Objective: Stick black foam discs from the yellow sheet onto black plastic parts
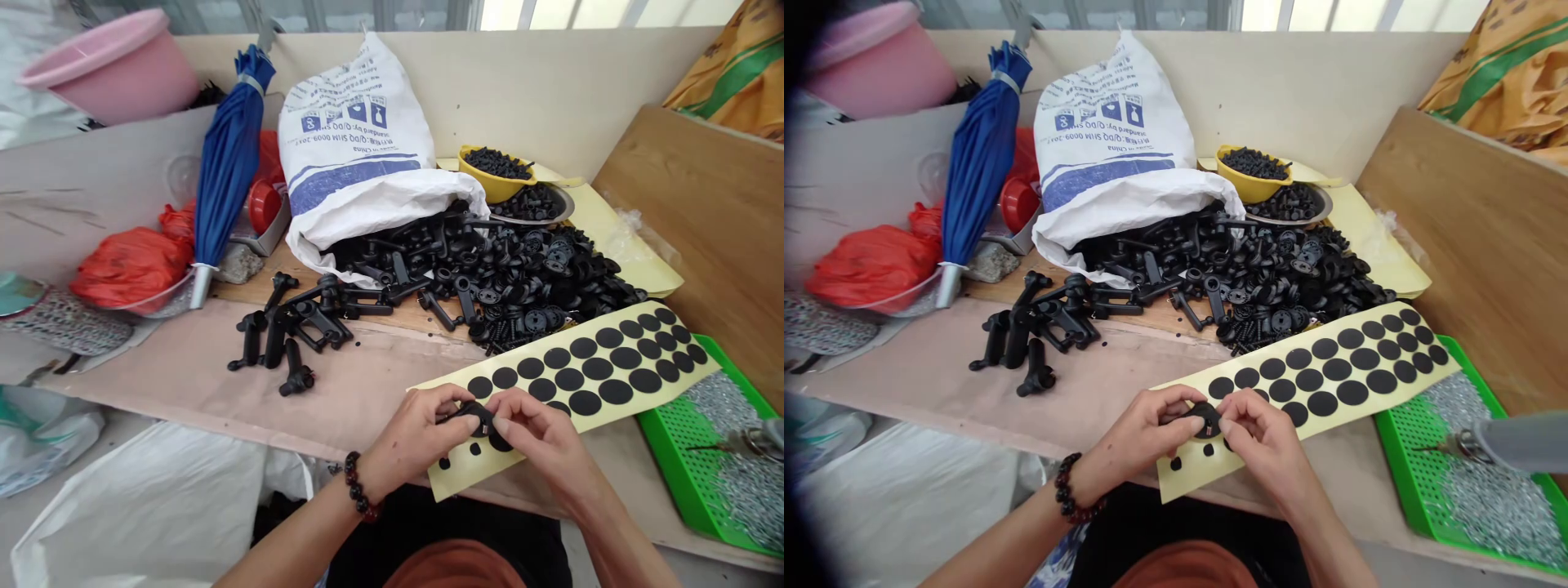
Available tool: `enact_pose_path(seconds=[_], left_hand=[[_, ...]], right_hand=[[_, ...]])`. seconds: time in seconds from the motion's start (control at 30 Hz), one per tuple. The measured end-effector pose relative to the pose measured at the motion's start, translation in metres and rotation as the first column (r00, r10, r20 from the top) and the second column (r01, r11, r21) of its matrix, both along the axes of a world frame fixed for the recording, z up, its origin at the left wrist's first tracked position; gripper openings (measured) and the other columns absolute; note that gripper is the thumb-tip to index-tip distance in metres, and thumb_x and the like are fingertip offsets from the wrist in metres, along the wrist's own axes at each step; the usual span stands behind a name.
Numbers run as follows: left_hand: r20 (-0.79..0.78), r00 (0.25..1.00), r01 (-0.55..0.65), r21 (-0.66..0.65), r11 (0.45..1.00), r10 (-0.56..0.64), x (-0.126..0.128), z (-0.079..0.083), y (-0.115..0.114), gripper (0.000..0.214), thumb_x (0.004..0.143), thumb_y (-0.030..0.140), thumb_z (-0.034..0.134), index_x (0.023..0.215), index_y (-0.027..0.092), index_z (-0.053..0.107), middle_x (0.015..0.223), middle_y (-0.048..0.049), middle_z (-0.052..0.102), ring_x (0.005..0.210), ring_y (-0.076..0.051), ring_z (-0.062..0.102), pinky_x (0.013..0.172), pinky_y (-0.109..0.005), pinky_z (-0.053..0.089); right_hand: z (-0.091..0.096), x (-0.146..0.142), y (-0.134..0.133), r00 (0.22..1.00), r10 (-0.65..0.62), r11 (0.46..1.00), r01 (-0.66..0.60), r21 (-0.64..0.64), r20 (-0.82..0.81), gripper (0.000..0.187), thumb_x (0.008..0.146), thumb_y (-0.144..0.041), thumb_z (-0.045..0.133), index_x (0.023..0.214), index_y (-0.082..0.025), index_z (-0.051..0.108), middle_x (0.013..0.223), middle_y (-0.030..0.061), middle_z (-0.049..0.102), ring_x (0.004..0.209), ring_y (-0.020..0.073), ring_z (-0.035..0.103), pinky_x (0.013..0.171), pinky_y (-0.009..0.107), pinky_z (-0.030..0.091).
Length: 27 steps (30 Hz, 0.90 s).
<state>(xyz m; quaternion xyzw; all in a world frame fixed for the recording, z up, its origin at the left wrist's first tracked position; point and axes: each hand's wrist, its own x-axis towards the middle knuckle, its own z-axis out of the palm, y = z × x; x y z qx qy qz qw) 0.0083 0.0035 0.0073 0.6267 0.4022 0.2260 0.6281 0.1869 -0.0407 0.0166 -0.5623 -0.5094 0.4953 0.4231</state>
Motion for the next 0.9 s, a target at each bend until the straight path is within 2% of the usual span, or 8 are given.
enact_pose_path(seconds=[0.13, 0.33, 0.5, 0.57, 0.67, 0.8, 0.83, 0.9], left_hand=[[-0.012, 0.997, -0.075, 0.096, 0.993, 0.076, 0.002, 0.0, -0.007, 0.022, 0.082, 0.028, 0.054, 0.098, 0.016, 0.062, 0.062, 0.0039, 0.048, 0.055, -0.008, 0.042, 0.048, -0.017, 0.035], [-0.063, 0.988, -0.12, 0.229, 0.966, 0.138, 0.002, 0.002, -0.012, 0.017, 0.079, 0.019, 0.054, 0.093, 0.016, 0.063, 0.064, 0.0037, 0.054, 0.059, -0.009, 0.046, 0.056, -0.018, 0.037], [-0.034, 0.985, -0.155, 0.23, 0.961, 0.168, 0.003, 0.0, -0.011, 0.021, 0.081, 0.03, 0.057, 0.094, 0.017, 0.067, 0.077, -0.0002, 0.066, 0.069, -0.013, 0.056, 0.063, -0.02, 0.043], [-0.021, 0.983, -0.171, 0.228, 0.959, 0.18, 0.003, 0.0, -0.012, 0.022, 0.081, 0.031, 0.058, 0.095, 0.017, 0.067, 0.08, -0.0012, 0.068, 0.07, -0.014, 0.058, 0.064, -0.02, 0.044], [0.014, 0.98, -0.195, 0.243, 0.95, 0.198, 0.002, -0.001, -0.014, 0.021, 0.081, 0.029, 0.059, 0.096, 0.017, 0.067, 0.081, -0.0016, 0.068, 0.07, -0.014, 0.058, 0.064, -0.02, 0.045], [0.125, 0.967, -0.239, 0.166, 0.957, 0.22, -0.003, 0.001, -0.017, 0.022, 0.082, 0.029, 0.058, 0.098, 0.017, 0.066, 0.075, -0.0002, 0.065, 0.063, -0.011, 0.054, 0.058, -0.018, 0.043], [0.146, 0.964, -0.243, 0.146, 0.959, 0.222, -0.003, 0.001, -0.017, 0.022, 0.082, 0.03, 0.058, 0.098, 0.017, 0.065, 0.074, -0.0001, 0.065, 0.061, -0.01, 0.053, 0.057, -0.018, 0.043], [0.161, 0.962, -0.242, 0.131, 0.961, 0.221, -0.004, 0.003, -0.016, 0.022, 0.082, 0.03, 0.058, 0.099, 0.017, 0.065, 0.076, -0.0005, 0.065, 0.061, -0.01, 0.052, 0.057, -0.018, 0.042]], right_hand=[[0.004, -0.002, 0.0, 0.998, -0.018, 1.0, 0.017, 0.015, 0.066, 0.018, 0.072, -0.031, 0.06, 0.06, -0.019, 0.053, 0.072, 0.003, 0.057, 0.069, 0.017, 0.053, 0.059, 0.026, 0.044], [0.006, -0.005, 0.002, 0.998, -0.003, 1.0, 0.004, -0.012, 0.056, 0.018, 0.073, -0.032, 0.058, 0.062, -0.019, 0.052, 0.067, 0.0004, 0.053, 0.062, 0.014, 0.048, 0.055, 0.024, 0.04], [0.007, -0.006, 0.002, 0.999, -0.015, 1.0, 0.015, -0.014, 0.039, 0.017, 0.072, -0.03, 0.061, 0.061, -0.018, 0.054, 0.063, -0.0018, 0.049, 0.059, 0.0125, 0.045, 0.053, 0.024, 0.037], [0.006, -0.004, 0.001, 1.0, -0.018, 0.999, 0.018, -0.041, -0.015, 0.018, 0.072, -0.031, 0.064, 0.061, -0.018, 0.056, 0.063, -0.0017, 0.05, 0.059, 0.0123, 0.045, 0.054, 0.024, 0.037], [0.002, 0.0, -0.001, 0.978, -0.022, 0.991, -0.005, -0.131, -0.208, 0.018, 0.075, -0.035, 0.065, 0.07, -0.017, 0.064, 0.07, 0.0007, 0.058, 0.065, 0.0138, 0.052, 0.063, 0.026, 0.042], [-0.006, 0.004, -0.003, 0.872, -0.107, 0.978, 0.005, -0.209, -0.478, 0.026, 0.079, -0.037, 0.064, 0.097, -0.019, 0.068, 0.088, 0.0056, 0.066, 0.073, 0.0157, 0.059, 0.075, 0.031, 0.047], [-0.008, 0.004, -0.003, 0.86, -0.128, 0.979, 0.031, -0.201, -0.493, 0.028, 0.08, -0.037, 0.062, 0.101, -0.019, 0.067, 0.091, 0.0062, 0.067, 0.075, 0.0159, 0.059, 0.075, 0.031, 0.047], [-0.01, 0.001, -0.004, 0.893, -0.118, 0.99, 0.073, -0.119, -0.434, 0.029, 0.084, -0.039, 0.057, 0.105, -0.021, 0.064, 0.093, 0.006, 0.066, 0.077, 0.0162, 0.059, 0.076, 0.031, 0.048]])
